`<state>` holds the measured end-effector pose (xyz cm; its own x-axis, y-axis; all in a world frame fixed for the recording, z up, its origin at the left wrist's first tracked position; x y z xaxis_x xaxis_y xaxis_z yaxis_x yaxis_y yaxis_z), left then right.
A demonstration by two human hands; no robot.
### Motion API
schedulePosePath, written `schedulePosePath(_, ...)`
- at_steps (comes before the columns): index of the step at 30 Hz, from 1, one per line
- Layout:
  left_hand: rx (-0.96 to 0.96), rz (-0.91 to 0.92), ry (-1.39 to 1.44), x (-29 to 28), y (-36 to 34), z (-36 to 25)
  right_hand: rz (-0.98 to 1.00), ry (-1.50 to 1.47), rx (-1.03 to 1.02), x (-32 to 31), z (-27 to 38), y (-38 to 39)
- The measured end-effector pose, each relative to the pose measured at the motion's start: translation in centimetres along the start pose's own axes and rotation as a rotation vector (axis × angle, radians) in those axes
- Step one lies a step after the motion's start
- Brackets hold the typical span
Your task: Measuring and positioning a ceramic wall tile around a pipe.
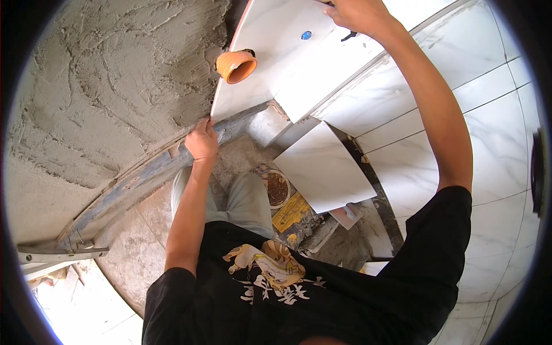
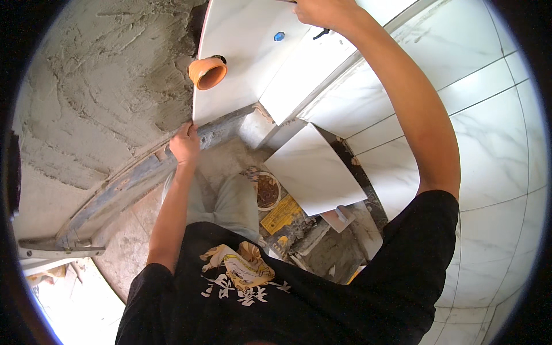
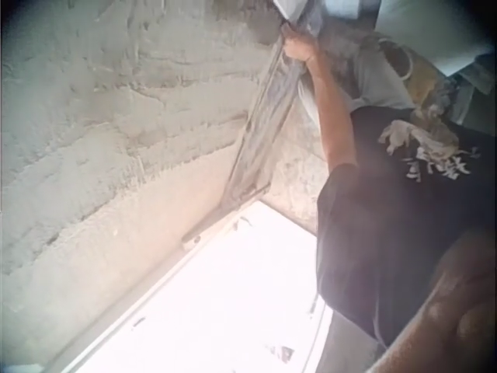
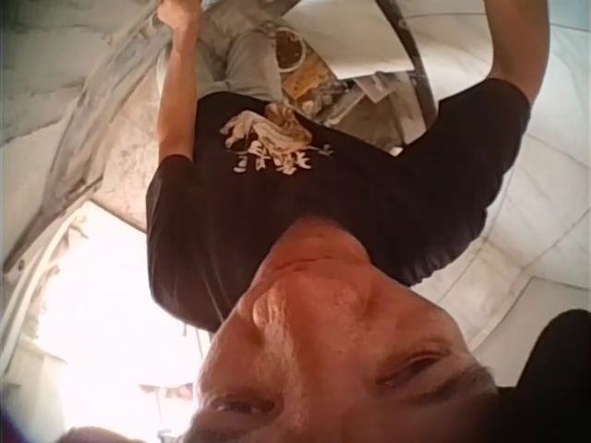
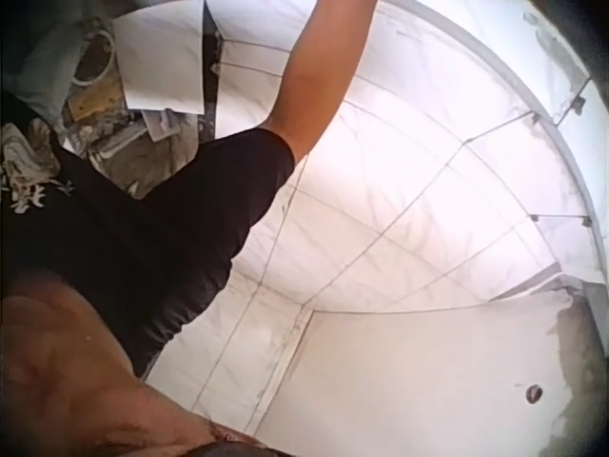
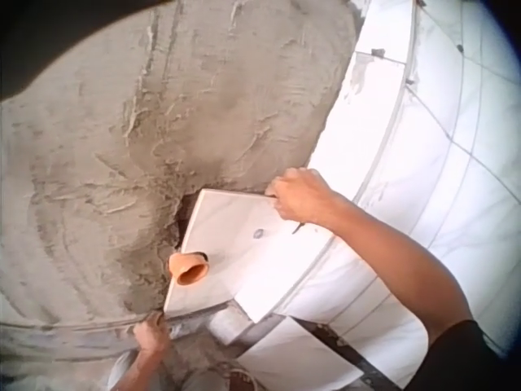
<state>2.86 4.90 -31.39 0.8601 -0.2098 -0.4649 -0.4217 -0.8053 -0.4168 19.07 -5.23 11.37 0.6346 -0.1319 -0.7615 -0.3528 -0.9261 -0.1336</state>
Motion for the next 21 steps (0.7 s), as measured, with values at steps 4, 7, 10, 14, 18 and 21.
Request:
schedulePosePath(4,-0.027,-0.038,-0.027,-0.5,-0.4,-0.1,-0.047,-0.037,-0.014,-0.3,0.2,0.3)
schedulePosePath(7,-0.002,-0.04,-0.02,-0.3,-0.3,-0.4,-0.025,-0.03,0.002,0.3,-0.3,0.1)
schedulePosePath(10,0.03,-0.055,-0.017,-0.1,-0.1,0.2,-0.023,-0.021,0.005,0.0,-0.1,0.0)
schedulePosePath(14,0.061,-0.055,0.006,-0.2,-0.2,0.9,-0.01,-0.012,-0.014,-0.9,0.6,-0.1)
schedulePosePath(18,0.045,-0.021,-0.018,-0.1,-0.3,-0.3,-0.035,-0.011,0.009,-0.4,-0.3,0.2)
schedulePosePath(21,0.072,0.018,-0.029,-0.2,-0.5,-0.2,-0.004,-0.021,-0.031,-0.2,0.0,0.1)
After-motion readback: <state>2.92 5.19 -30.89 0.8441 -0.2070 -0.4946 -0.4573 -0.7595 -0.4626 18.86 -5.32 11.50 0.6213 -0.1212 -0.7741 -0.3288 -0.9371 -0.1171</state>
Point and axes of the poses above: each hand's wrist, its own y-axis away from the middle knuckle, its own x-axis out of the palm, z = x × y, the point moved 7 cm from there along -y, towards the middle knuckle, and after that the axes turned 7 degrees about z, right-handed, at the moved point
